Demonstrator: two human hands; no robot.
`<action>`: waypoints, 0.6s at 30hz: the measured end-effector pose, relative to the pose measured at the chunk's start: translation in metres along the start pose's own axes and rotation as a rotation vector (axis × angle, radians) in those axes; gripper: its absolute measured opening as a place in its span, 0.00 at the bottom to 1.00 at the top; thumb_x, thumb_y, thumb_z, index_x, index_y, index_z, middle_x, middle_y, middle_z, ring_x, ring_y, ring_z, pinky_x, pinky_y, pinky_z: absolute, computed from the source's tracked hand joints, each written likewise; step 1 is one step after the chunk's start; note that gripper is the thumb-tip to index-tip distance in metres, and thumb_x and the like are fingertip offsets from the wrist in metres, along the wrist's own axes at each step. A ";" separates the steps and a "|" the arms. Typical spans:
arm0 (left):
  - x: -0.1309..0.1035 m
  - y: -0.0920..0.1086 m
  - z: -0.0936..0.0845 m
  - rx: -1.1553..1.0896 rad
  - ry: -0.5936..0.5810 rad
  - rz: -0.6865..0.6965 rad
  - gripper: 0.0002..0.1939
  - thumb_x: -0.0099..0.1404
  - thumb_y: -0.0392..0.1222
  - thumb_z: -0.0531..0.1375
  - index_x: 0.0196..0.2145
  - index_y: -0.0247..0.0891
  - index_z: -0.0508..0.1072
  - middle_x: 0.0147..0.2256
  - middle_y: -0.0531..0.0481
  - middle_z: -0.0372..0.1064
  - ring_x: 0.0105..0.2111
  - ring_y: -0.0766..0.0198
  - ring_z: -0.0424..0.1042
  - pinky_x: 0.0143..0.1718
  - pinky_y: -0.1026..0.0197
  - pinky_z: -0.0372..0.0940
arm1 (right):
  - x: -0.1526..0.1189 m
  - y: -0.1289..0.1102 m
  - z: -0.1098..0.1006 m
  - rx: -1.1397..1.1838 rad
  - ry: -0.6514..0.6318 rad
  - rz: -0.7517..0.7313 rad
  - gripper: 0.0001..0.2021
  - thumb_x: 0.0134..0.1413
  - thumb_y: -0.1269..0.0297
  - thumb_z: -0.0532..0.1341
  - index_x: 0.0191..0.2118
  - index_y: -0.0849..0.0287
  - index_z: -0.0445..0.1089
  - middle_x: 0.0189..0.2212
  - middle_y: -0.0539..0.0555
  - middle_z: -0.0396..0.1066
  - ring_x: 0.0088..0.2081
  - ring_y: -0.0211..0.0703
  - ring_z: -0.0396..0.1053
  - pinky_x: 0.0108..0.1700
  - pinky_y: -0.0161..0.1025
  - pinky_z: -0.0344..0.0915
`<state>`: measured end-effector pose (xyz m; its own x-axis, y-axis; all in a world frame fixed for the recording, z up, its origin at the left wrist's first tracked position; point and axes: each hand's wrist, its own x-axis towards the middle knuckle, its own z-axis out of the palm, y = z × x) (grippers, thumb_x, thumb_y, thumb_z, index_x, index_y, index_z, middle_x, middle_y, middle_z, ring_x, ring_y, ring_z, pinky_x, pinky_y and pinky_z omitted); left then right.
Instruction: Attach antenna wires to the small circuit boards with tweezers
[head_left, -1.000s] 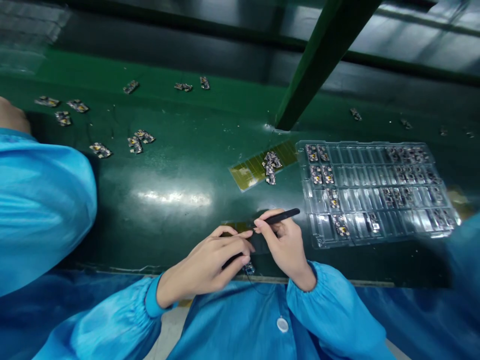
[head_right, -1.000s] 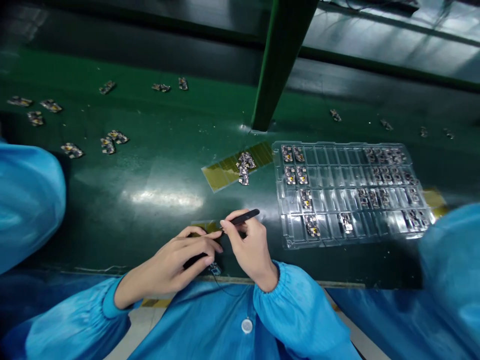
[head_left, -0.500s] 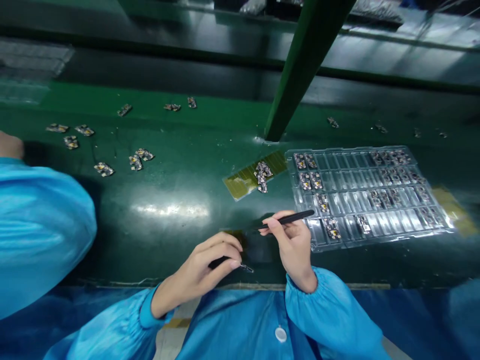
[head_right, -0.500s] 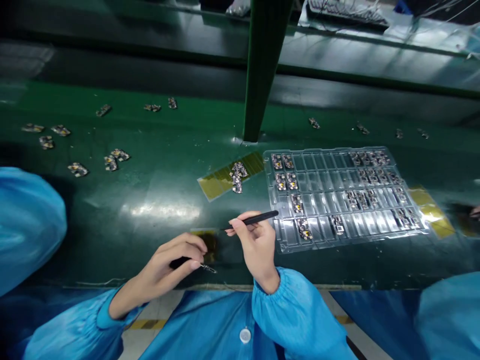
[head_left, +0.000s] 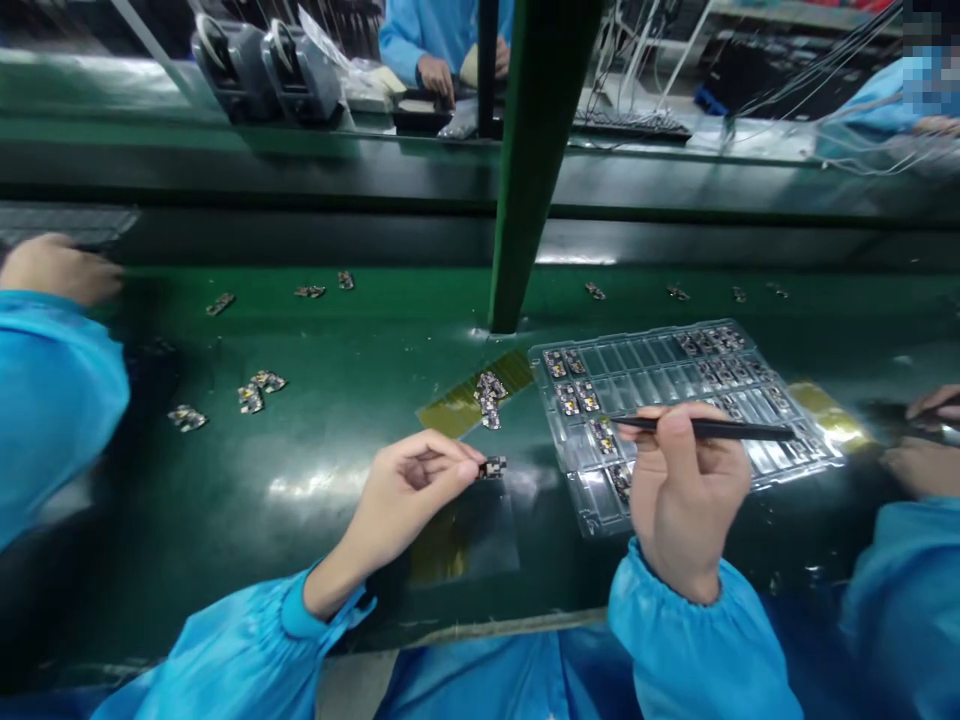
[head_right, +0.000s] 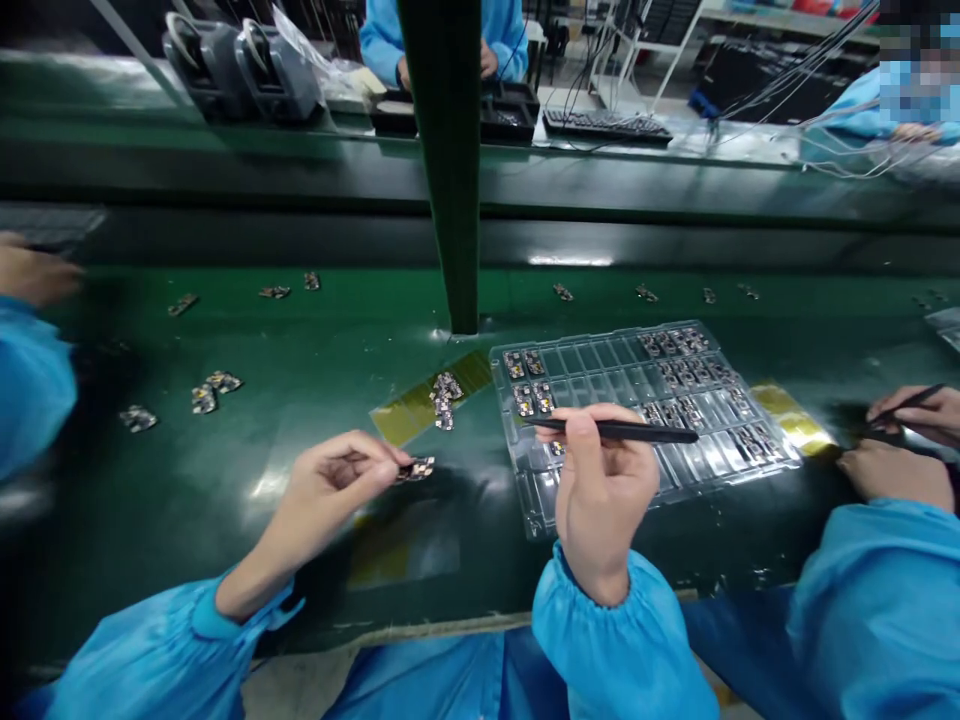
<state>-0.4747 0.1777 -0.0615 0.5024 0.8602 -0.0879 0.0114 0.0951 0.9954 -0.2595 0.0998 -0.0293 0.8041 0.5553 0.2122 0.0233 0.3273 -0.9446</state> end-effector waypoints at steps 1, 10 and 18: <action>0.001 -0.004 0.003 0.010 0.005 -0.007 0.09 0.60 0.44 0.69 0.31 0.36 0.75 0.37 0.44 0.80 0.36 0.60 0.80 0.38 0.62 0.75 | -0.003 0.000 0.000 -0.005 -0.025 0.007 0.04 0.57 0.64 0.66 0.34 0.55 0.71 0.28 0.49 0.75 0.29 0.39 0.76 0.36 0.38 0.75; 0.004 -0.020 0.005 -0.072 -0.081 -0.266 0.16 0.59 0.41 0.70 0.44 0.34 0.78 0.42 0.44 0.81 0.43 0.58 0.80 0.50 0.58 0.75 | -0.039 0.027 0.020 -0.235 -0.354 0.220 0.05 0.53 0.64 0.68 0.32 0.57 0.73 0.30 0.52 0.79 0.34 0.44 0.79 0.37 0.38 0.76; 0.005 -0.018 0.003 -0.136 -0.065 -0.337 0.13 0.60 0.41 0.69 0.42 0.34 0.79 0.39 0.45 0.81 0.36 0.62 0.80 0.40 0.63 0.76 | -0.040 0.044 0.018 -0.176 -0.354 0.385 0.08 0.52 0.62 0.70 0.33 0.58 0.73 0.32 0.54 0.81 0.36 0.47 0.81 0.39 0.39 0.78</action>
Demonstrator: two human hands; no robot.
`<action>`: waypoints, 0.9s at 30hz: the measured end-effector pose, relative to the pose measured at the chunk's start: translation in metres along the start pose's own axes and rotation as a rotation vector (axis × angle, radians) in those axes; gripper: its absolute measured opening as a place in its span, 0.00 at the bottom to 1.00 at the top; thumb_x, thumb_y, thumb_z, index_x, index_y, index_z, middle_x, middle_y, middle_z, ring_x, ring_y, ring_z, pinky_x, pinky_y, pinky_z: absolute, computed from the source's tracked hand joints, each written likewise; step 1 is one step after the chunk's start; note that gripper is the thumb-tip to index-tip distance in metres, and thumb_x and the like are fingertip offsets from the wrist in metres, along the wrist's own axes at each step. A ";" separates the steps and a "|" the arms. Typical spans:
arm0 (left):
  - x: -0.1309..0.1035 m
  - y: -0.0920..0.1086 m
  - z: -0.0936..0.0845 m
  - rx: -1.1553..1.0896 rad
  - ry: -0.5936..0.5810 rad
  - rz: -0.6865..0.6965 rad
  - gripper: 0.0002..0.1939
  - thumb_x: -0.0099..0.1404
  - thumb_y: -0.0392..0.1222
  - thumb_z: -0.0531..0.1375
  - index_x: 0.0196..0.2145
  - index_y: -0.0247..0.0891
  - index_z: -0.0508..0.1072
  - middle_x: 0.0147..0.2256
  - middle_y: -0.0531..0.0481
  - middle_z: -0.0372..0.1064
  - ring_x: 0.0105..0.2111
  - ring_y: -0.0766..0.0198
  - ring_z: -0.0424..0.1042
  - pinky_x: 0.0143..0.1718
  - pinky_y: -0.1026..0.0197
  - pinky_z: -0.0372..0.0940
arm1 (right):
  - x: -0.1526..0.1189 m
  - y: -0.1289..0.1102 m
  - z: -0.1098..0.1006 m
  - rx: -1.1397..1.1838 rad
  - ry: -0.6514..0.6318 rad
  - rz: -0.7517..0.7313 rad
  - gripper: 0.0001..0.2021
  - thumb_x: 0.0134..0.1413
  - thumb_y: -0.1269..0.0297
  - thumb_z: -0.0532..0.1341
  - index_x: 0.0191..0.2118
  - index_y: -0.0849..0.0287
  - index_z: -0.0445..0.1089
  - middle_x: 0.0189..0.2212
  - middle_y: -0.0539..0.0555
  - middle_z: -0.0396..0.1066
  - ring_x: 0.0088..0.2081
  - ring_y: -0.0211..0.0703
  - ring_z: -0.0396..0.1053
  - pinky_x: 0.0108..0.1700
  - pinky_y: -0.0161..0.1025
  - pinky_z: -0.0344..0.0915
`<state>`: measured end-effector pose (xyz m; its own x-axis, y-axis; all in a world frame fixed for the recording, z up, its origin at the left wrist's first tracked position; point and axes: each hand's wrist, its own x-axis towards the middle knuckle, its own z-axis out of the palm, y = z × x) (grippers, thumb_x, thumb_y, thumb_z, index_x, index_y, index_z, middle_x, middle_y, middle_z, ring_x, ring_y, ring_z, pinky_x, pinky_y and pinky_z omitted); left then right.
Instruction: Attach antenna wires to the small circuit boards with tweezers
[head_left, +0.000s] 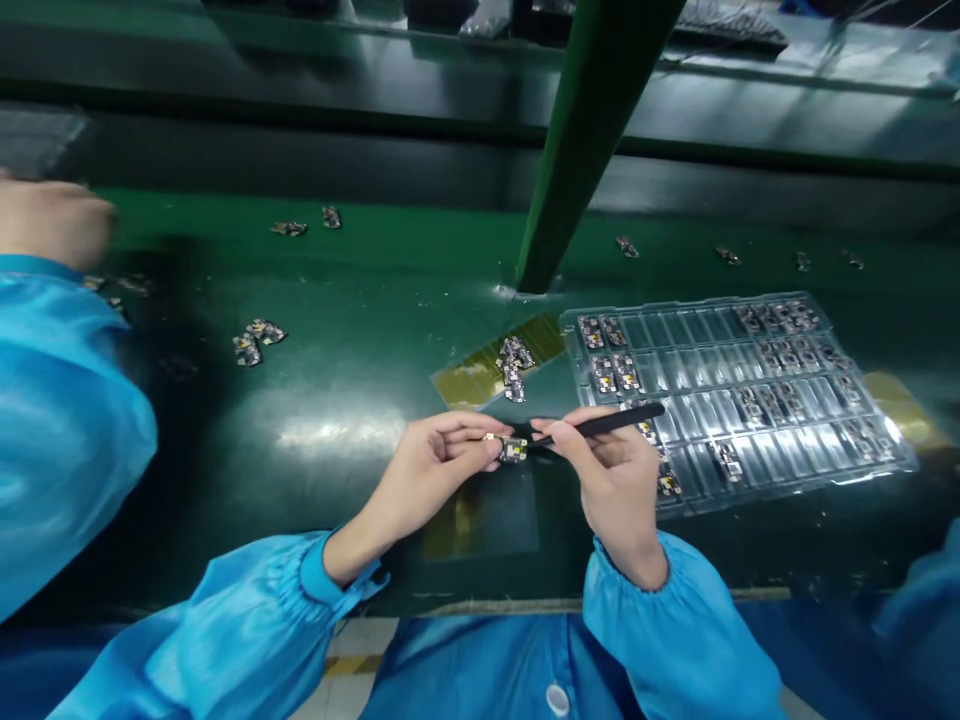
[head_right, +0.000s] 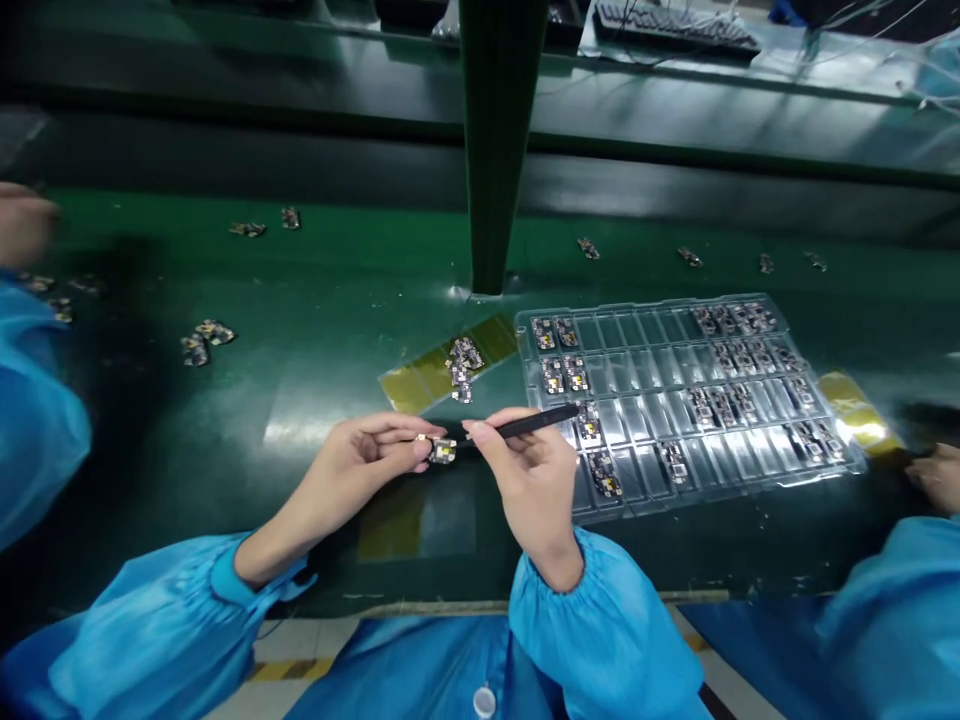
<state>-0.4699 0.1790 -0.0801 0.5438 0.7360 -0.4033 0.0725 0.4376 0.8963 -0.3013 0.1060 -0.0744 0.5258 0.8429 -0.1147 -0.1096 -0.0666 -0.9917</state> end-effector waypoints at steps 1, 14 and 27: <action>-0.001 0.001 0.000 0.022 0.002 -0.001 0.12 0.61 0.41 0.68 0.42 0.35 0.79 0.40 0.45 0.81 0.37 0.61 0.80 0.42 0.62 0.76 | 0.000 0.002 0.000 0.013 -0.008 0.011 0.08 0.52 0.62 0.70 0.34 0.58 0.73 0.32 0.53 0.81 0.37 0.47 0.81 0.40 0.40 0.79; -0.002 -0.002 0.002 0.138 -0.012 0.002 0.17 0.61 0.41 0.68 0.48 0.36 0.78 0.40 0.46 0.81 0.38 0.57 0.81 0.38 0.61 0.76 | 0.001 0.007 0.003 0.131 -0.025 0.089 0.08 0.53 0.63 0.70 0.35 0.58 0.72 0.28 0.50 0.80 0.35 0.45 0.81 0.37 0.38 0.80; -0.001 -0.004 0.002 -0.006 -0.025 -0.009 0.11 0.61 0.38 0.68 0.41 0.35 0.76 0.38 0.48 0.81 0.39 0.60 0.81 0.42 0.63 0.76 | 0.000 0.010 0.007 0.106 0.006 0.084 0.10 0.52 0.61 0.71 0.34 0.58 0.71 0.27 0.50 0.79 0.34 0.47 0.81 0.36 0.40 0.81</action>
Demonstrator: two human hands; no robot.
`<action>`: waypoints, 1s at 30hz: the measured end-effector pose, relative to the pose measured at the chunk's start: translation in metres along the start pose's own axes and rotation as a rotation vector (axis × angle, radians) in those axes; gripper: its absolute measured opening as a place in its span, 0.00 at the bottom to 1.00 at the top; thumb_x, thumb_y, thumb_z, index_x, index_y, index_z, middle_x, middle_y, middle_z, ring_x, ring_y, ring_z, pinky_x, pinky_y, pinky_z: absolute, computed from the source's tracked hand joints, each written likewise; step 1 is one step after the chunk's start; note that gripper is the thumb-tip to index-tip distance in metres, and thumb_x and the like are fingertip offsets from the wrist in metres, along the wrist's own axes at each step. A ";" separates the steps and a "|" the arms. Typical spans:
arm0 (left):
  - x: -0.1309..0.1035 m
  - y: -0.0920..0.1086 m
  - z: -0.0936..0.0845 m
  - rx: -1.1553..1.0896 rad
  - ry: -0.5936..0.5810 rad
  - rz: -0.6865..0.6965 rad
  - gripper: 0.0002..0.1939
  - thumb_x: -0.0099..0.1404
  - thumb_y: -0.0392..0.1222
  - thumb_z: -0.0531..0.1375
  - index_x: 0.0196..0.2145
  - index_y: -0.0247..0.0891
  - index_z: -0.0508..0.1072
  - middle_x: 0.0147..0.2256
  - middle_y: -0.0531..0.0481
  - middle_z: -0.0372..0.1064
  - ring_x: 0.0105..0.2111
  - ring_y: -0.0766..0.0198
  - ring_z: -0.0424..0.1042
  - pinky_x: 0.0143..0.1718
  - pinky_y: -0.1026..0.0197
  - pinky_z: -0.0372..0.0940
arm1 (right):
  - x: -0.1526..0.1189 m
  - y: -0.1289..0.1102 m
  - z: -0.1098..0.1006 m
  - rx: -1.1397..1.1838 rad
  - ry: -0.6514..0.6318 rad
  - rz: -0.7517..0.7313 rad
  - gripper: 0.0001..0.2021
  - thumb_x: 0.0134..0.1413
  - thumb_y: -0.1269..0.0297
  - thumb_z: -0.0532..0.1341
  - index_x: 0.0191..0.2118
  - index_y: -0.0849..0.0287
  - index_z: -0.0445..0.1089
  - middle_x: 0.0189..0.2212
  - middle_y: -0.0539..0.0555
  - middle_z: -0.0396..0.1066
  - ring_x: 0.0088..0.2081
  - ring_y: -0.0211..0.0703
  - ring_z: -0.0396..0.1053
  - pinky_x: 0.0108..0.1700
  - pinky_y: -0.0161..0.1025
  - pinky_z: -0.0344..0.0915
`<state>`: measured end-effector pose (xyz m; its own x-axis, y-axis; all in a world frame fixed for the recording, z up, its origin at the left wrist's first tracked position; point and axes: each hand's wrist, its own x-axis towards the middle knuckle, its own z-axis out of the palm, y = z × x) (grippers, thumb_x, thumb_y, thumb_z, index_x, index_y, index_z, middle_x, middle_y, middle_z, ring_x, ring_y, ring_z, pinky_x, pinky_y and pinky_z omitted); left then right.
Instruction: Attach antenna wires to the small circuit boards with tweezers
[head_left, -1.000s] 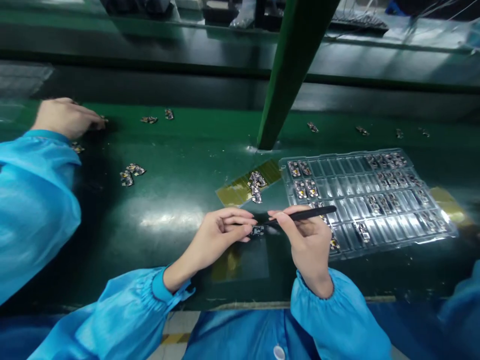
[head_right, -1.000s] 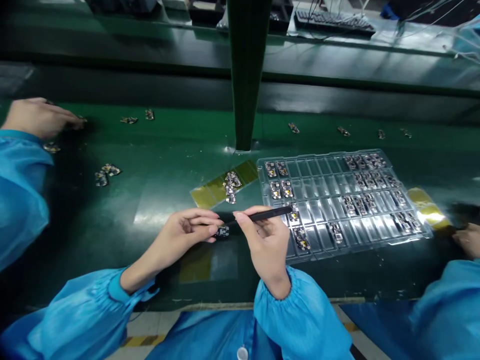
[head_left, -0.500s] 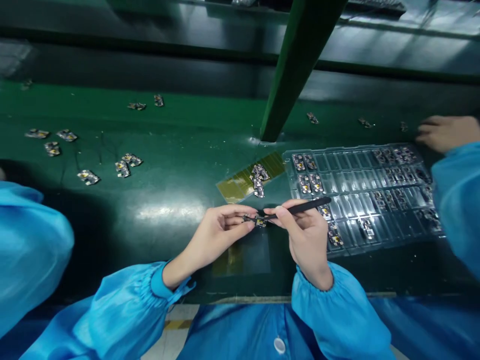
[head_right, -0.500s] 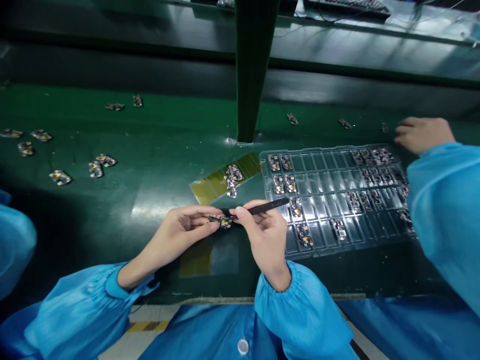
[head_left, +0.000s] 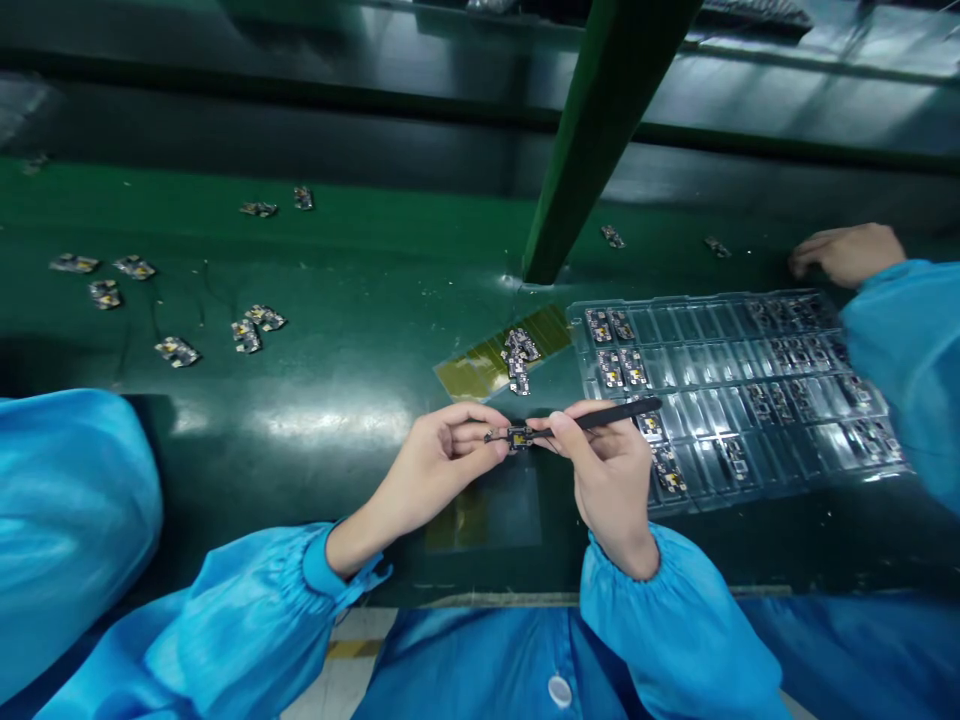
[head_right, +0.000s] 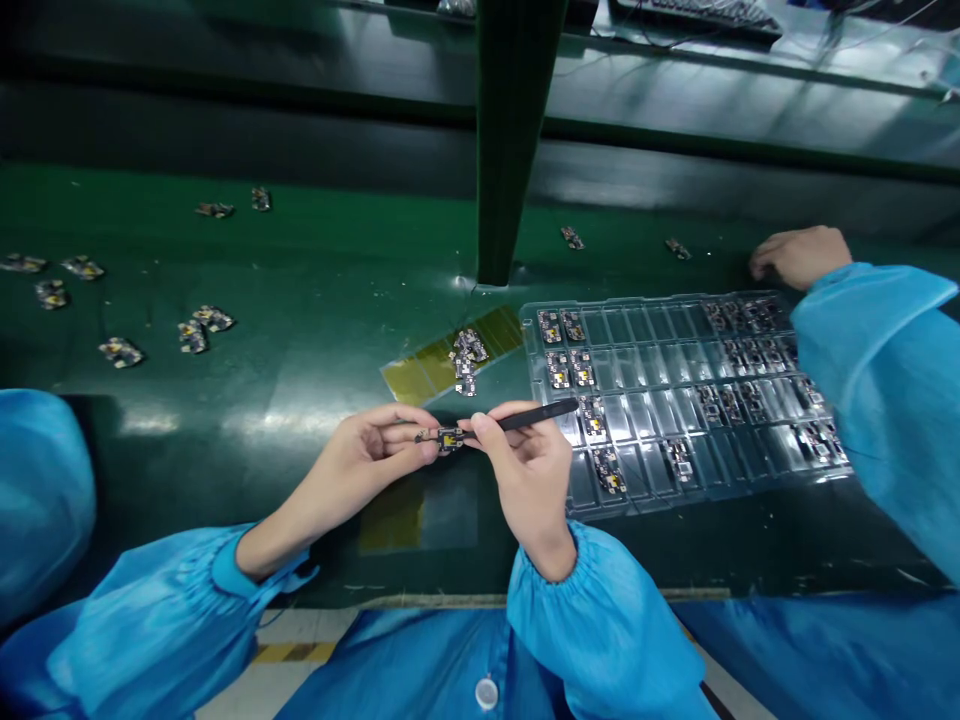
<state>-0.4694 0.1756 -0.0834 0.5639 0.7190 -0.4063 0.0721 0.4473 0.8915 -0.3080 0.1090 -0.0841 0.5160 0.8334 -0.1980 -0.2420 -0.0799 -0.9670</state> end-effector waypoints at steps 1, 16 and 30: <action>0.000 0.000 0.000 -0.010 -0.012 -0.005 0.12 0.61 0.37 0.68 0.43 0.36 0.76 0.39 0.48 0.82 0.39 0.60 0.81 0.43 0.63 0.75 | 0.000 0.000 0.000 0.003 -0.005 -0.001 0.10 0.52 0.61 0.71 0.34 0.58 0.71 0.27 0.50 0.79 0.34 0.46 0.81 0.36 0.39 0.81; -0.003 0.002 -0.002 0.015 -0.081 -0.061 0.15 0.62 0.35 0.67 0.48 0.37 0.79 0.38 0.49 0.81 0.42 0.58 0.81 0.45 0.62 0.76 | 0.002 -0.001 -0.005 0.014 -0.061 0.017 0.07 0.54 0.63 0.70 0.34 0.58 0.73 0.27 0.50 0.79 0.33 0.43 0.81 0.35 0.35 0.80; -0.004 0.006 0.000 0.103 -0.070 -0.056 0.15 0.63 0.36 0.65 0.48 0.36 0.79 0.38 0.48 0.81 0.42 0.58 0.81 0.44 0.63 0.76 | 0.002 -0.004 -0.005 -0.016 -0.071 0.004 0.06 0.53 0.66 0.70 0.33 0.58 0.73 0.25 0.48 0.79 0.31 0.41 0.81 0.33 0.32 0.80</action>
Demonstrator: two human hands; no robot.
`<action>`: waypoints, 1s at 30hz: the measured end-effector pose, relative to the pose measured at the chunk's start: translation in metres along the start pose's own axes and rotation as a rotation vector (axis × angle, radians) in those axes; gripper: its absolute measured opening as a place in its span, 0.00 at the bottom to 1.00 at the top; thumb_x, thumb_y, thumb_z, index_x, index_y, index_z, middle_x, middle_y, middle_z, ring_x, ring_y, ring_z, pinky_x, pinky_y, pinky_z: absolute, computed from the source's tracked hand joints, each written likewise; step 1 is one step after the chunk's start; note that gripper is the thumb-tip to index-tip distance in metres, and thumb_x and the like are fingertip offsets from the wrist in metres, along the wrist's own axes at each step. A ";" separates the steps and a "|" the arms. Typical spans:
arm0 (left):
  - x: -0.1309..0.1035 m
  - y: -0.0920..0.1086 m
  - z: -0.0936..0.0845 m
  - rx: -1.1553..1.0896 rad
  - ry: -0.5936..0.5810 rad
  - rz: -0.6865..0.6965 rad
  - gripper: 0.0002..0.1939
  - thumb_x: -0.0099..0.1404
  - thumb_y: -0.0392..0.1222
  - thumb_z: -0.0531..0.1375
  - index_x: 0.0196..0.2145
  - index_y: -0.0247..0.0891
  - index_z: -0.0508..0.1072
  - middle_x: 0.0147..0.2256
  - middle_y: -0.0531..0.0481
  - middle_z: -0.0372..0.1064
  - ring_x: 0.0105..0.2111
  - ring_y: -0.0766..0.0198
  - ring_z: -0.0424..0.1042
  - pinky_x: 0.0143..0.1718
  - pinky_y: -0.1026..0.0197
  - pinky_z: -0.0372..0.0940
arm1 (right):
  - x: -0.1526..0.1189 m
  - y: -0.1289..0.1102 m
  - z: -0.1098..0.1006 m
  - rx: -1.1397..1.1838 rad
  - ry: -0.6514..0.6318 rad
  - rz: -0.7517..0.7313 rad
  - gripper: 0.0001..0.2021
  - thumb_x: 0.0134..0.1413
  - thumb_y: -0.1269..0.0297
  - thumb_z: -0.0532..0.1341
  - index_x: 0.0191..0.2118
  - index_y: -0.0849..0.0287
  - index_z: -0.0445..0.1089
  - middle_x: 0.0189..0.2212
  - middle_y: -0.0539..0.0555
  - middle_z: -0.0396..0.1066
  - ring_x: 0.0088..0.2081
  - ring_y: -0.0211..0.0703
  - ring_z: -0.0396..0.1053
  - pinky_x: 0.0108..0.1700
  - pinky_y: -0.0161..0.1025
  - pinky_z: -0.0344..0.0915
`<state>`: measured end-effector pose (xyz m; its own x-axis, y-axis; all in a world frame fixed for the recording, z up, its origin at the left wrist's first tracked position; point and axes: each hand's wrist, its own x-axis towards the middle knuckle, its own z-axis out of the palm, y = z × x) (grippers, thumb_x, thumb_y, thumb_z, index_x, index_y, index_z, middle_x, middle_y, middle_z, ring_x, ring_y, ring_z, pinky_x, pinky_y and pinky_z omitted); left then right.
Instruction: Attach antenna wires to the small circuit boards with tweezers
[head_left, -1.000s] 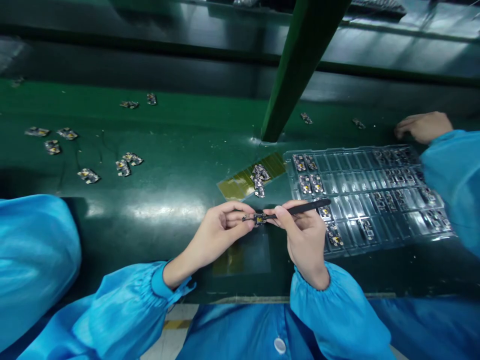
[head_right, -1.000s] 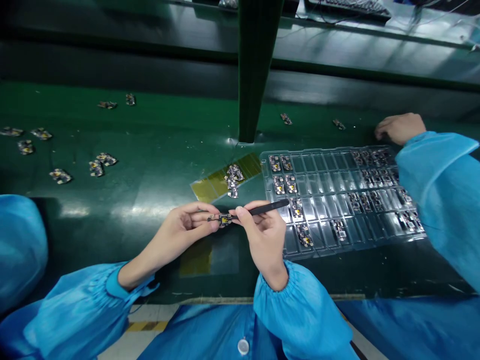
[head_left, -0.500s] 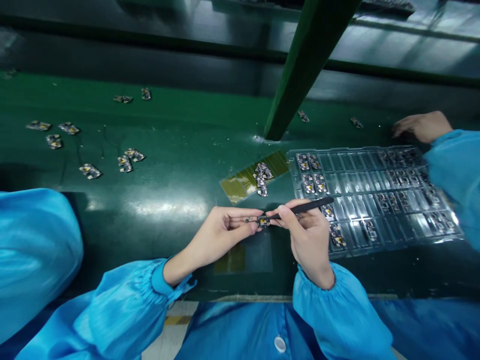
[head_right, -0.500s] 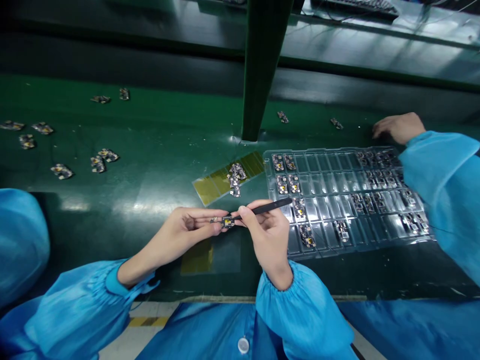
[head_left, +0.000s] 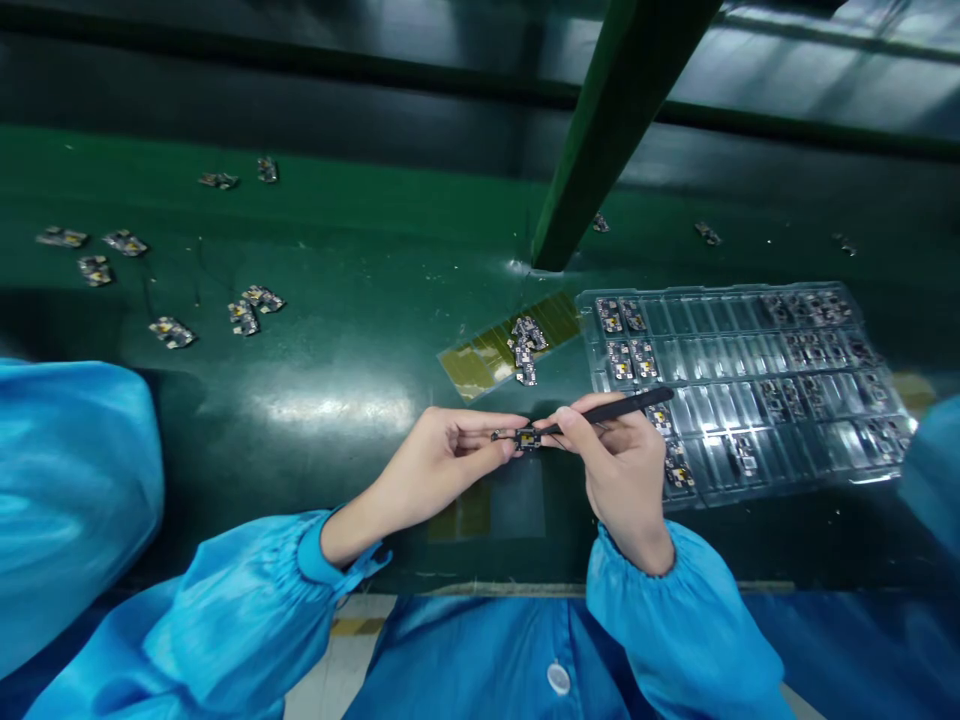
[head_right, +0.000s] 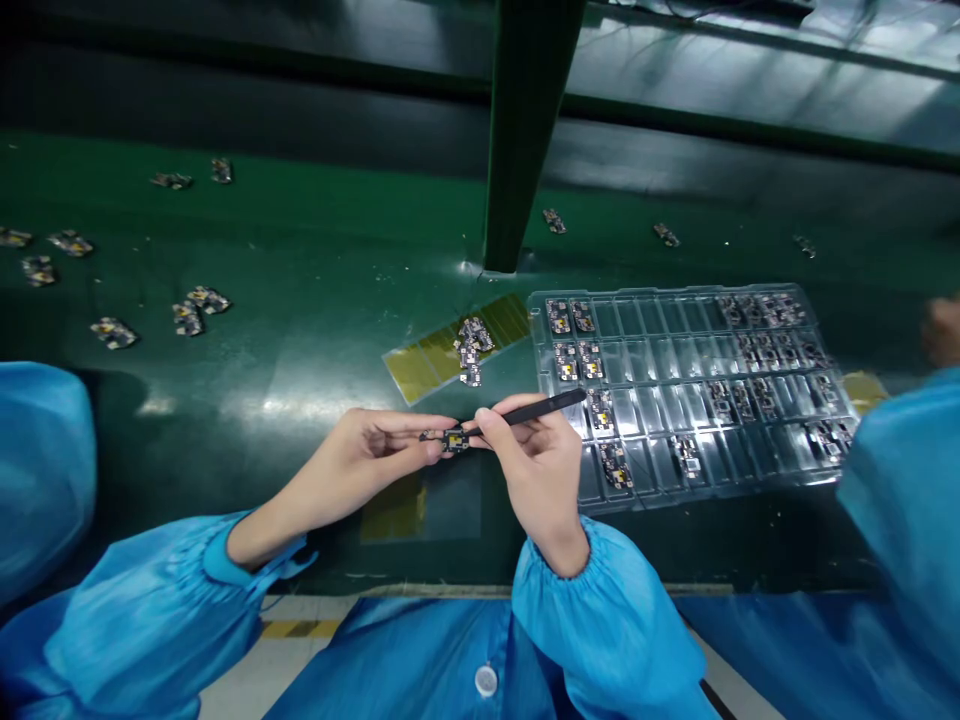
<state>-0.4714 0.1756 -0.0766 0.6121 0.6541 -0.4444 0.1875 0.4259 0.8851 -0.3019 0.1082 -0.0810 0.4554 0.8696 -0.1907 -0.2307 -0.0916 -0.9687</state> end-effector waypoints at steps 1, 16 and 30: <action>0.000 0.000 0.000 -0.001 -0.001 0.002 0.15 0.63 0.36 0.65 0.48 0.36 0.79 0.38 0.48 0.81 0.42 0.58 0.81 0.44 0.63 0.76 | 0.000 0.000 0.000 -0.001 0.003 -0.002 0.06 0.53 0.66 0.70 0.33 0.58 0.73 0.25 0.48 0.79 0.31 0.41 0.81 0.33 0.32 0.80; 0.000 -0.003 0.003 0.101 0.049 0.086 0.11 0.63 0.40 0.66 0.44 0.40 0.81 0.37 0.50 0.82 0.35 0.64 0.81 0.32 0.71 0.72 | -0.005 -0.002 0.004 -0.041 0.018 -0.039 0.06 0.53 0.67 0.70 0.33 0.59 0.73 0.25 0.49 0.79 0.31 0.42 0.81 0.34 0.33 0.81; -0.002 -0.007 0.004 -0.016 0.193 0.252 0.03 0.61 0.36 0.68 0.35 0.38 0.80 0.31 0.52 0.80 0.28 0.71 0.76 0.28 0.74 0.68 | -0.023 0.007 0.000 -0.362 -0.098 -0.854 0.13 0.55 0.80 0.65 0.43 0.57 0.72 0.40 0.53 0.78 0.45 0.49 0.79 0.55 0.57 0.74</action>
<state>-0.4703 0.1690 -0.0812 0.4800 0.8464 -0.2309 0.0359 0.2440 0.9691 -0.3136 0.0875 -0.0833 0.2682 0.7476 0.6075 0.4388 0.4666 -0.7679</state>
